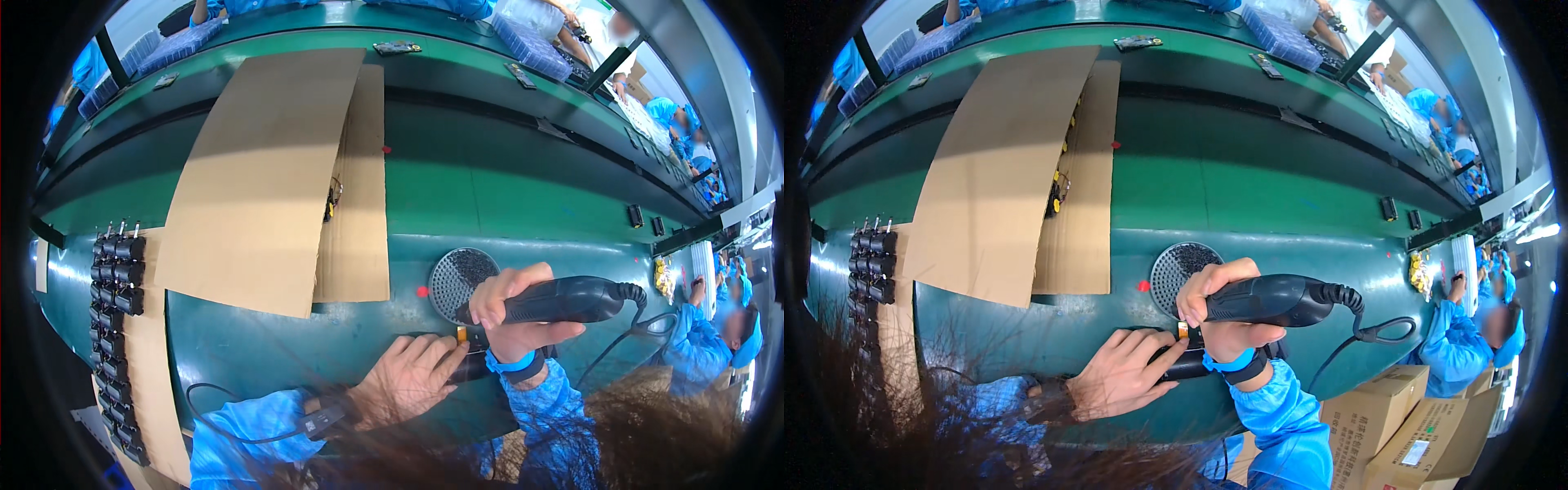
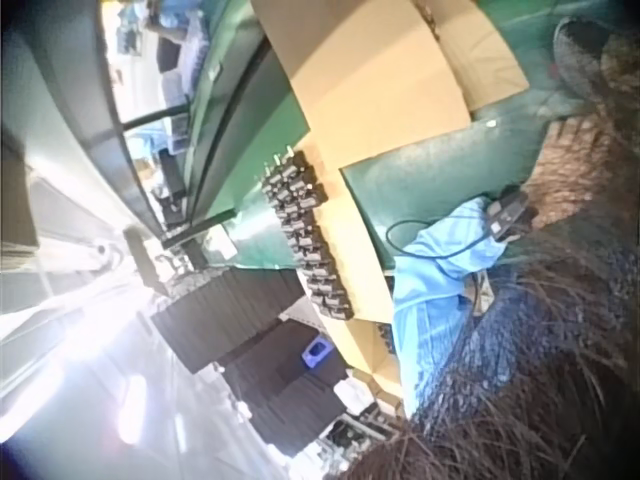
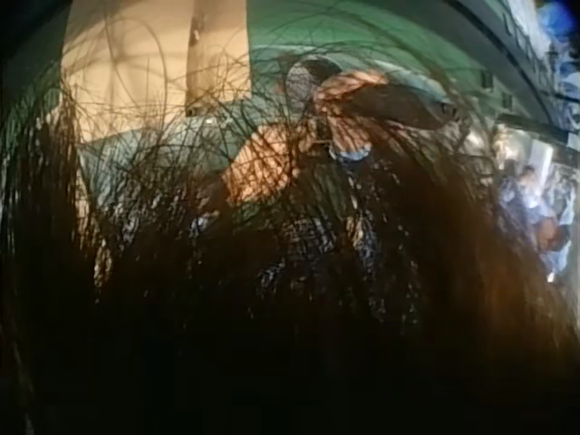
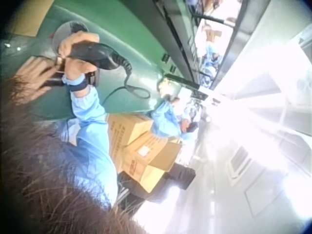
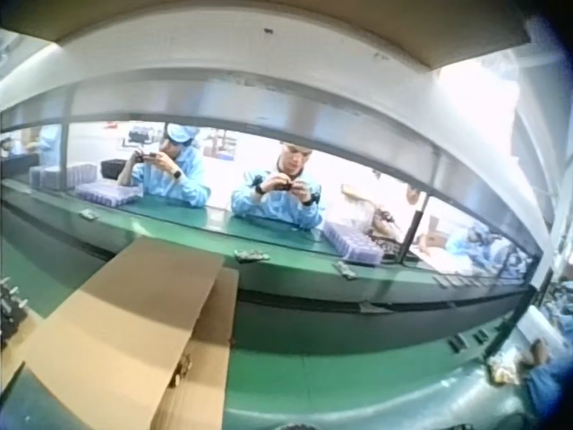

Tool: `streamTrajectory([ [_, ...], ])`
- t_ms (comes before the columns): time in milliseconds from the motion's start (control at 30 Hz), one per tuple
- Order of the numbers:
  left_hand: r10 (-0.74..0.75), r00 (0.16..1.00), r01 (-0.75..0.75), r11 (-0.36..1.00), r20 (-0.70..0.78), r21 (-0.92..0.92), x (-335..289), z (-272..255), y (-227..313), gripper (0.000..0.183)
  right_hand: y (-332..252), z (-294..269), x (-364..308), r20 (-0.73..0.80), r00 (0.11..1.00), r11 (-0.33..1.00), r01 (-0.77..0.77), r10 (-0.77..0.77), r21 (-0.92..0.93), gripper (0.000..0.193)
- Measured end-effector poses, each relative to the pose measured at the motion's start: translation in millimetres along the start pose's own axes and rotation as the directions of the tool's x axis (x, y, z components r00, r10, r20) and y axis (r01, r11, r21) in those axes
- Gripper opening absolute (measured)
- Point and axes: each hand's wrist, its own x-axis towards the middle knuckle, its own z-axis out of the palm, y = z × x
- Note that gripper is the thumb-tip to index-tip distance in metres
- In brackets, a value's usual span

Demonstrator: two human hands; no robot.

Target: Assembling electronic components using a power screwdriver on a factory assembly line.

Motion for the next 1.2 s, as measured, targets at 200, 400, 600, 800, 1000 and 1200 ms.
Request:
streamTrajectory([
  [200, 0.006, 1.0, -0.006, 1.0, 0.006, -0.009, 0, -1, -2, 0.064, -3, 3, 1, -0.024, 0.999, 0.994, -0.045, 0.043, -0.096, 0.091],
  [400, 0.0, 1.0, 0.0, 1.0, -0.004, -0.008, -1, -2, -1, 0.065, 1, 1, -3, -0.029, 0.998, 0.989, -0.066, 0.063, -0.132, 0.094],
  [600, -0.009, 1.0, 0.009, 0.999, -0.006, -0.041, -1, -4, -1, 0.068, 3, -2, -5, 0.033, 0.999, 0.988, -0.031, 0.036, -0.148, 0.093],
  [800, -0.108, 0.994, 0.108, 0.993, -0.002, -0.048, -2, -5, 0, 0.069, -33, 4, -1, 0.027, 0.99, 0.985, 0.131, -0.135, 0.113, 0.091],
  [1000, -0.103, 0.994, 0.101, 0.991, -0.023, -0.083, -2, -4, -5, 0.069, -49, 8, -30, 0.209, 0.973, 0.988, 0.072, -0.101, 0.138, 0.088],
  [1200, -0.101, 0.995, 0.099, 0.991, -0.018, -0.091, -2, -3, -6, 0.069, -38, 10, -40, 0.198, 0.978, 0.992, 0.048, -0.071, 0.119, 0.09],
])
